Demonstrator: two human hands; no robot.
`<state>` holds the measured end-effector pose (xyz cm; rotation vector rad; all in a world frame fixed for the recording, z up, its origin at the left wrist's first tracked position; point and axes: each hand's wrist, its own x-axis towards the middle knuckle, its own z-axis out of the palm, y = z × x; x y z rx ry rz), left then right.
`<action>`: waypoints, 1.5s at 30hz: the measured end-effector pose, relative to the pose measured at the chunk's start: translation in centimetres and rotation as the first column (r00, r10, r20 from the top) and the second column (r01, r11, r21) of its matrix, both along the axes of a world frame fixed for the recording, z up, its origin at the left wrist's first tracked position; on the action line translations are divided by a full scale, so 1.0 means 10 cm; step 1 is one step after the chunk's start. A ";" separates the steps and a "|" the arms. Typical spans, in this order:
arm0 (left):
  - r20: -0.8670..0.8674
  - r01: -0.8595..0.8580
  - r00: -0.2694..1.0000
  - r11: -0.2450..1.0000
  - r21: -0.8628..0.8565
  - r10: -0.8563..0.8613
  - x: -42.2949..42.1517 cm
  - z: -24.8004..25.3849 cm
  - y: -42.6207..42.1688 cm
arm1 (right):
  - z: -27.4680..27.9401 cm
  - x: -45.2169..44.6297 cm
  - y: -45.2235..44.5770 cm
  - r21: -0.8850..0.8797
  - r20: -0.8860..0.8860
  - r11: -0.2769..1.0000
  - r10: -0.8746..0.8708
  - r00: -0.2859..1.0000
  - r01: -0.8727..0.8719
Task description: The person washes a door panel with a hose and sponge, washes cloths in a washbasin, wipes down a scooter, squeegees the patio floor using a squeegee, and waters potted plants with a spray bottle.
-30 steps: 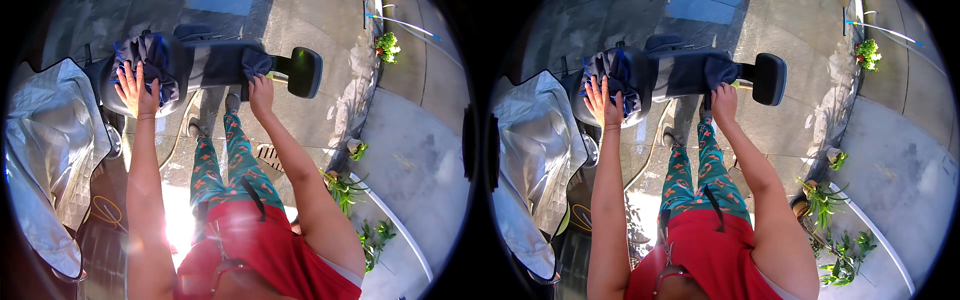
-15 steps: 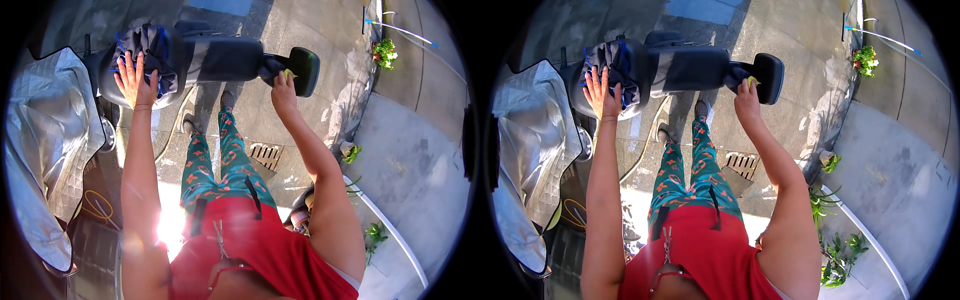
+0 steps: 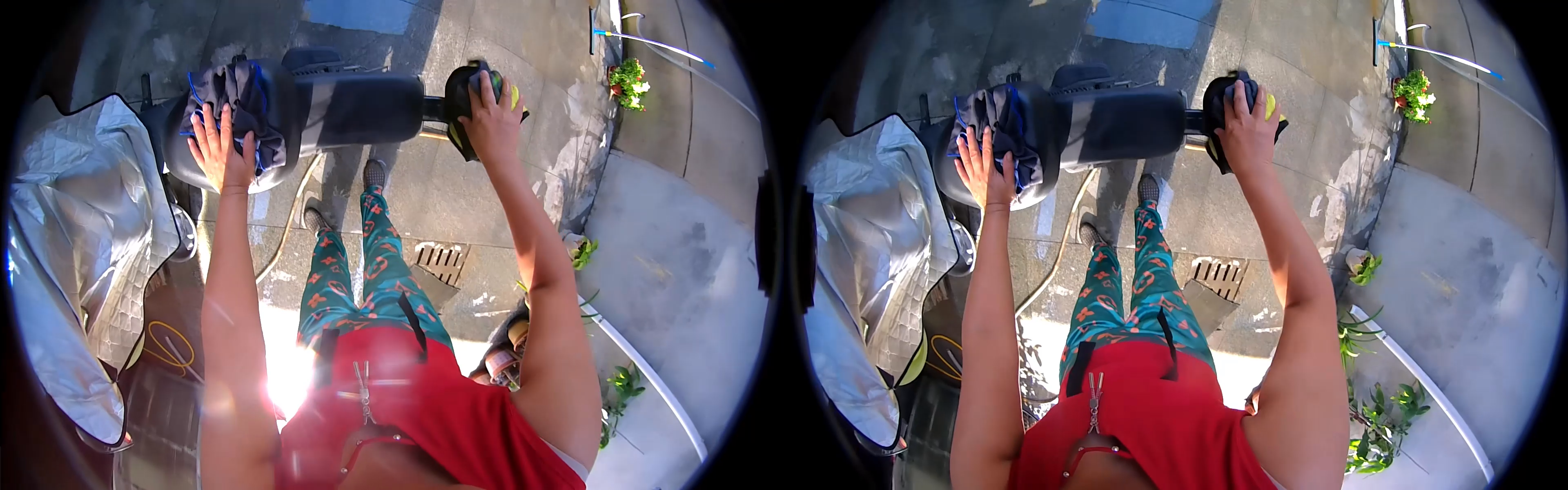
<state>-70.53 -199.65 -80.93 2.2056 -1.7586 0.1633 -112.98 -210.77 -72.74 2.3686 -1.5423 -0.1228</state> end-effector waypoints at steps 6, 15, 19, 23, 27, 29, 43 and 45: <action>0.027 -0.014 1.000 0.999 0.050 0.013 -0.02 0.04 -0.01 | -0.12 -0.05 0.46 -0.103 0.496 0.935 -0.247 0.832 0.339; 0.027 -0.026 0.999 0.995 0.099 0.023 -0.03 0.12 -0.01 | 0.02 -0.21 0.30 0.285 0.679 0.825 -0.533 0.504 0.488; 0.033 -0.013 0.999 0.996 0.083 0.010 -0.06 0.15 0.00 | -0.28 -0.66 -0.50 0.682 0.566 0.632 -0.775 0.283 0.368; 0.048 -0.037 0.998 0.987 0.156 0.030 -0.07 0.20 0.01 | -0.38 -0.88 -0.44 0.872 0.437 0.484 -0.836 -0.332 -0.070; 0.028 -0.023 0.999 0.992 0.123 0.019 -0.07 0.21 -0.02 | -0.40 -0.80 0.34 0.928 0.295 0.374 -0.713 -0.636 0.011; 0.019 -0.009 1.000 0.996 0.091 0.007 -0.06 0.20 -0.02 | -0.53 -0.85 0.77 0.926 0.313 0.378 -0.754 -0.578 0.009; -0.014 -0.039 0.999 0.999 0.032 0.040 -0.01 0.05 0.05 | -0.88 0.83 0.29 0.041 0.473 0.999 -0.005 0.881 -0.016; -0.019 -0.038 0.999 0.999 0.018 0.038 -0.01 0.05 0.06 | -1.48 1.06 0.32 0.226 0.493 0.974 -0.086 0.866 -0.031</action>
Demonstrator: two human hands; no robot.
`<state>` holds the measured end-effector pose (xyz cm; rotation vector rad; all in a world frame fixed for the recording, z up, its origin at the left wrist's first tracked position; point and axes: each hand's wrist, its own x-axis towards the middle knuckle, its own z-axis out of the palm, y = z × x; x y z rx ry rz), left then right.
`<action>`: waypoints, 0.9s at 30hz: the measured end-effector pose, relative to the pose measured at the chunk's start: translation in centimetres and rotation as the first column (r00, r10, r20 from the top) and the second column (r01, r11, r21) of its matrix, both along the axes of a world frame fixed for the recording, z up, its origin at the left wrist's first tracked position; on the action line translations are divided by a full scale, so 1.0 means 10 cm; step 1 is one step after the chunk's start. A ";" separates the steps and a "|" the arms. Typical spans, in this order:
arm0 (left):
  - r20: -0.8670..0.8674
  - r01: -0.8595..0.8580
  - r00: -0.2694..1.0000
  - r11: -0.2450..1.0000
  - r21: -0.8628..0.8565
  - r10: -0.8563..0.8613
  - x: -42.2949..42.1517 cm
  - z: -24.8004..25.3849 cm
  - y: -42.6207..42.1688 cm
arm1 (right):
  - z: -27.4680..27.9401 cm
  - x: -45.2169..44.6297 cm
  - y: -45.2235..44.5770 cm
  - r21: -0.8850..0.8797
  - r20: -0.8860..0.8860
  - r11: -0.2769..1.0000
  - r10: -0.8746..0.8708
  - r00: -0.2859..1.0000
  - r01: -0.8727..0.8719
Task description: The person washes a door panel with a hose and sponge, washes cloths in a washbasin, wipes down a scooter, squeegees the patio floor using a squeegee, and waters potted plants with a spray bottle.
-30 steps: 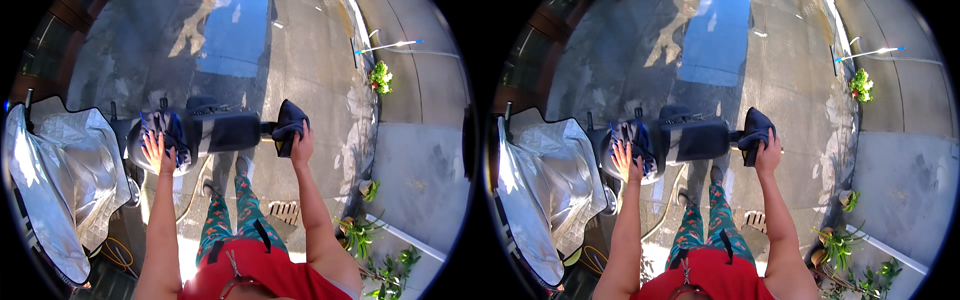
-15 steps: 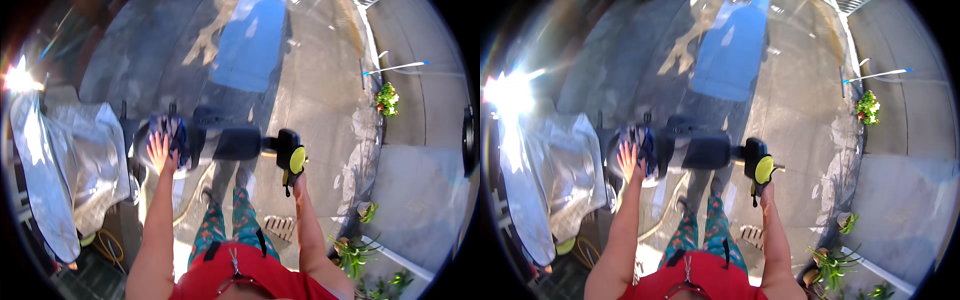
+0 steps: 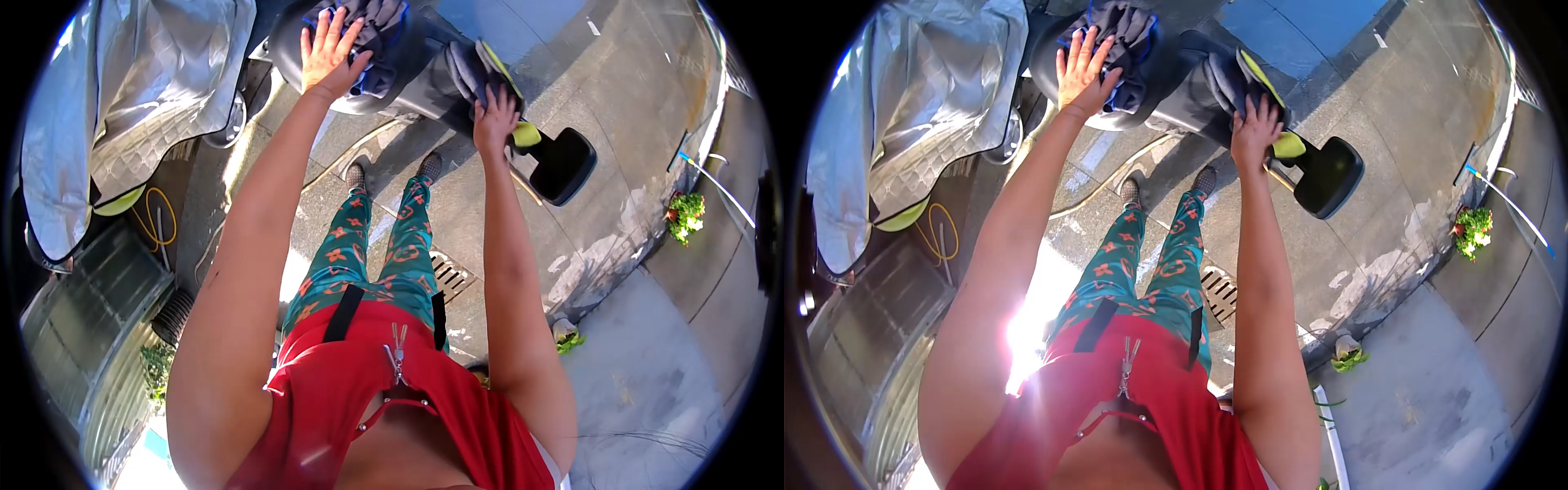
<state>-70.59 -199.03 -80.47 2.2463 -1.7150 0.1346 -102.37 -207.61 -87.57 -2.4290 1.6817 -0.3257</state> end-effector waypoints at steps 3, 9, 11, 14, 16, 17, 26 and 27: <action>0.013 0.009 1.000 1.000 -0.003 -0.008 0.00 0.01 0.01 | -0.22 0.41 0.39 -0.015 0.000 0.998 0.065 0.998 -0.065; -0.095 -0.037 0.995 0.998 0.046 0.041 0.01 0.14 0.06 | -0.31 0.24 1.40 0.441 0.052 0.685 0.626 0.778 -0.581; -0.168 -0.062 0.984 0.998 0.012 0.063 -0.03 0.25 0.12 | -0.26 0.09 1.63 0.547 0.193 0.664 0.493 0.848 -0.510; -0.244 -0.098 0.965 0.995 -0.004 0.094 -0.07 0.50 0.32 | 0.12 0.04 1.56 0.679 0.427 0.696 -0.117 0.896 -0.233; -0.285 -0.098 0.955 0.995 -0.031 0.085 -0.06 0.58 0.49 | 0.53 0.09 1.34 0.588 0.547 0.797 -0.262 0.795 -0.142; -0.287 -0.116 0.952 0.993 -0.017 0.106 -0.08 0.60 0.61 | 0.86 0.21 1.20 0.421 0.586 0.903 -0.195 0.786 -0.090; -0.325 -0.190 0.898 0.926 0.327 0.298 -0.32 0.31 2.07 | 0.48 0.86 0.51 0.206 0.083 0.918 0.330 0.940 -0.340; -0.335 -0.177 0.892 0.917 0.358 0.303 -0.32 0.28 2.24 | 0.40 0.84 0.68 0.302 -0.113 0.887 0.397 0.911 -0.350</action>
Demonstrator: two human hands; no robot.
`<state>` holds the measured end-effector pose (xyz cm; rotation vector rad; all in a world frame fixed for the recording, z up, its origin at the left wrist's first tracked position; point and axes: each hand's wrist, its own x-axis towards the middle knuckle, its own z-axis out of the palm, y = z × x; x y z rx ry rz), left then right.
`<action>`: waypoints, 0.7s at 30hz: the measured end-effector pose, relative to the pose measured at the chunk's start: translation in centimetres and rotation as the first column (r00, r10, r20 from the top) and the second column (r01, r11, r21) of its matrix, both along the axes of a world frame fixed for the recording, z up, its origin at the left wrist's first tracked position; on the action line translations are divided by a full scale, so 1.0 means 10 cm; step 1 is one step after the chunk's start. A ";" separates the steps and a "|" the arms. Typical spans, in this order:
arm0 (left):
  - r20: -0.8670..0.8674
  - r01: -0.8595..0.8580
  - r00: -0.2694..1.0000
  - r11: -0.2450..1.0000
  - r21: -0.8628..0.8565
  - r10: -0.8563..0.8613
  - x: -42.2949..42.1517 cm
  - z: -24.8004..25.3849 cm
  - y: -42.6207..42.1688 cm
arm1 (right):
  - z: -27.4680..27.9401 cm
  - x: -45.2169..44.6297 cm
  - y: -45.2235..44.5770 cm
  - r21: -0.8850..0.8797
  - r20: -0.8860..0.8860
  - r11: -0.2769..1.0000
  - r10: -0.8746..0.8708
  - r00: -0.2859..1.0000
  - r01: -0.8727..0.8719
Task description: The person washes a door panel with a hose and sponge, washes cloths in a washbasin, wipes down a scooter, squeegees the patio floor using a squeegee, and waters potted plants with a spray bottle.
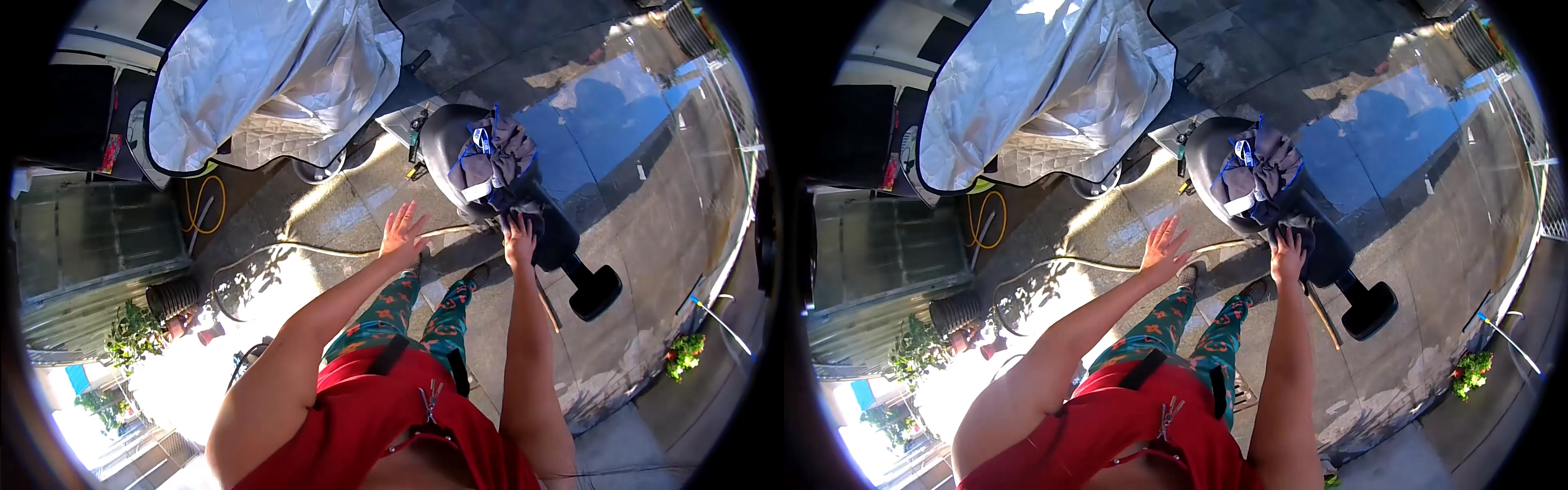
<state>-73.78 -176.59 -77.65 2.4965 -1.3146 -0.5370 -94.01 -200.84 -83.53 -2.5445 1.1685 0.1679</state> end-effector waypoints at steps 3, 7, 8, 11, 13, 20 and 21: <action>-0.044 0.017 0.999 0.998 0.059 -0.014 0.12 -0.03 0.38 | -0.21 -0.12 0.32 0.134 -0.038 0.983 0.134 0.990 -0.128; -0.170 -0.073 0.981 0.990 0.119 0.092 0.31 -0.04 0.68 | 0.14 -0.37 0.88 0.496 -0.040 0.866 -0.050 0.998 0.063; -0.213 -0.098 0.970 0.990 0.100 0.117 0.39 -0.09 0.68 | 0.07 -0.45 0.93 0.476 0.015 0.878 -0.060 0.998 0.046; -0.319 -0.127 0.938 0.991 0.050 0.136 0.48 -0.09 0.71 | 0.39 -0.58 1.03 0.589 0.192 0.796 -0.303 0.933 0.138; -0.336 -0.094 0.938 0.996 -0.010 0.085 0.54 -0.03 0.63 | 0.53 -0.65 1.07 0.654 0.357 0.739 -0.491 0.795 0.162; -0.467 -0.042 0.882 0.998 0.054 0.063 0.58 0.27 0.39 | 1.66 -0.45 1.02 0.751 0.524 0.580 -0.814 0.251 0.314; -0.476 -0.038 0.878 0.999 0.039 0.052 0.58 0.27 0.41 | 1.82 -0.36 0.98 0.752 0.533 0.576 -0.817 0.218 0.321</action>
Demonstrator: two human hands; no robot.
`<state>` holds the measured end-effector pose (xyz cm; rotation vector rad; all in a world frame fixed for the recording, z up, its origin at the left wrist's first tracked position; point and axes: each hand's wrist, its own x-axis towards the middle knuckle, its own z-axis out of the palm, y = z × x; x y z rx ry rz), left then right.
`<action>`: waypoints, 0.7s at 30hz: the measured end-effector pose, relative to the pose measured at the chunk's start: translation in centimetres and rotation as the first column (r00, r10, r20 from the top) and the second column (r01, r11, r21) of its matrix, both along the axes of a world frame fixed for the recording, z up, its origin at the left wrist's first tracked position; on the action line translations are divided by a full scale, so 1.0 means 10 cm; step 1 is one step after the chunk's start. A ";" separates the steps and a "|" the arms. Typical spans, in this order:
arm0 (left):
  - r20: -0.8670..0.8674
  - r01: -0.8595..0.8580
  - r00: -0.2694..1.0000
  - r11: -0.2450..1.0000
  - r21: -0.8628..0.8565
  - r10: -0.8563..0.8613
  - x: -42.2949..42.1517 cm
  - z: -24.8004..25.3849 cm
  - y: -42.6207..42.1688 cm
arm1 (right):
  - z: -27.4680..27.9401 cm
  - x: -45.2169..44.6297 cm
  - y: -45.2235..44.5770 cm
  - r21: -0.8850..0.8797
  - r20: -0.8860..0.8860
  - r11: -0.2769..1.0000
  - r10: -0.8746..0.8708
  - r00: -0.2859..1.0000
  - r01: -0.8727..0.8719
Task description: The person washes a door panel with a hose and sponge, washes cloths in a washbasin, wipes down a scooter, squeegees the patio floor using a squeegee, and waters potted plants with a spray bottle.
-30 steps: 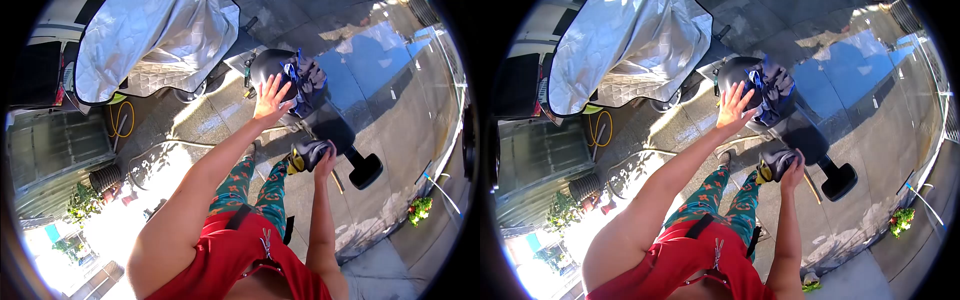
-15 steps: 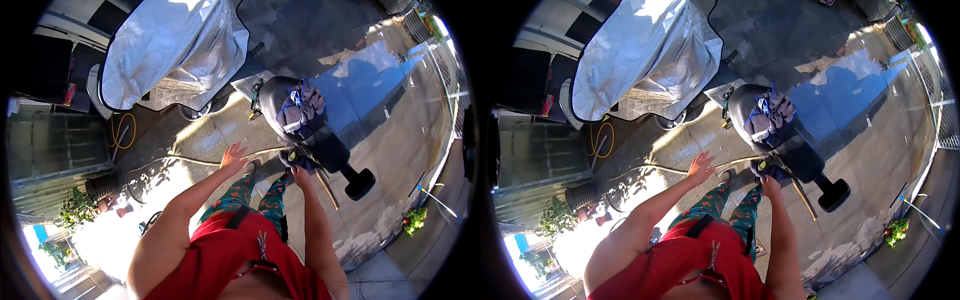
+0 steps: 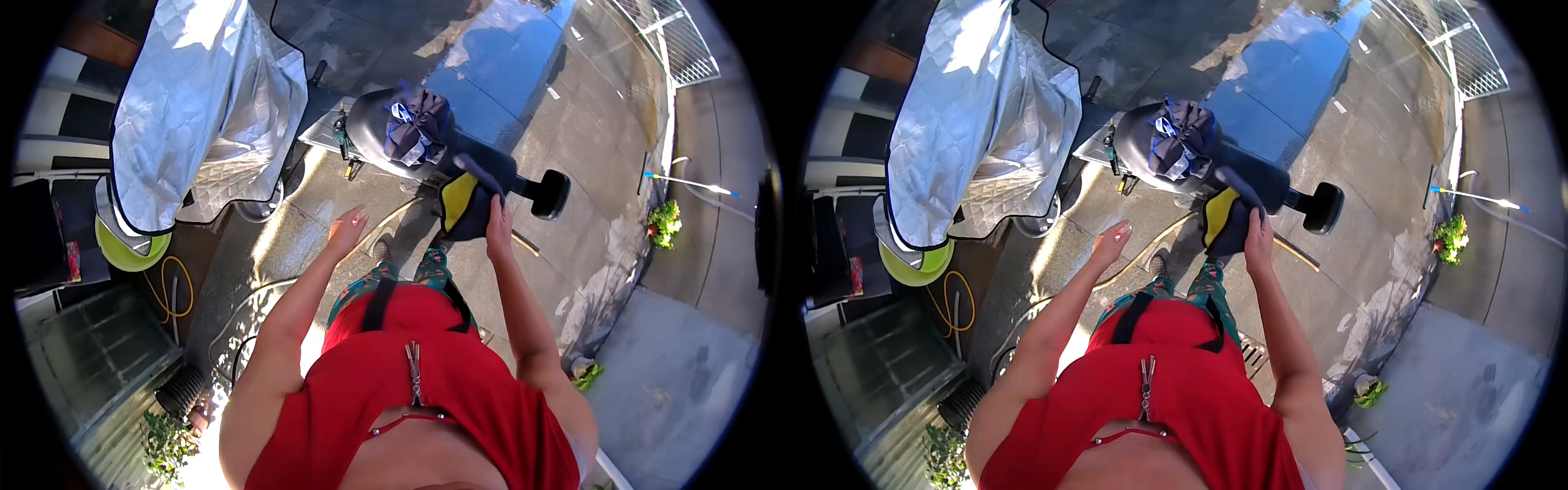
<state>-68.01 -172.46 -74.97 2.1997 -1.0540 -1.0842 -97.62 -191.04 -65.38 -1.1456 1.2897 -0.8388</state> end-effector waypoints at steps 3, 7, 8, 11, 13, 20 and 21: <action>-0.062 0.021 0.998 0.999 -0.029 -0.022 0.02 0.02 0.01 | 0.50 0.32 -0.15 -0.123 0.092 0.992 0.014 0.996 -0.003; -0.174 0.039 0.984 0.998 -0.049 -0.047 0.06 0.14 -0.11 | 0.77 0.62 -0.26 -0.304 0.048 0.950 0.093 0.995 -0.074; -0.199 0.057 0.978 0.997 -0.045 -0.065 0.04 0.24 -0.21 | 0.82 0.68 -0.23 -0.325 0.053 0.940 0.131 0.990 -0.106; -0.430 -0.078 0.898 0.927 -0.367 -0.094 -0.12 0.51 -0.60 | 0.96 0.87 -0.09 -0.397 0.053 0.897 0.235 0.971 -0.195; -0.400 -0.063 0.900 0.855 -0.514 -0.174 -0.23 0.85 -0.85 | 1.00 0.96 0.09 -0.426 -0.005 0.876 0.246 0.969 -0.225; -0.317 -0.021 0.936 0.877 -0.479 -0.151 -0.41 1.53 -1.18 | 1.12 0.91 0.50 -0.376 0.018 0.891 0.280 0.960 -0.253; -0.244 -0.013 0.961 0.862 -0.507 -0.129 -0.44 1.63 -1.18 | 1.11 0.88 0.50 -0.371 0.036 0.899 0.263 0.964 -0.232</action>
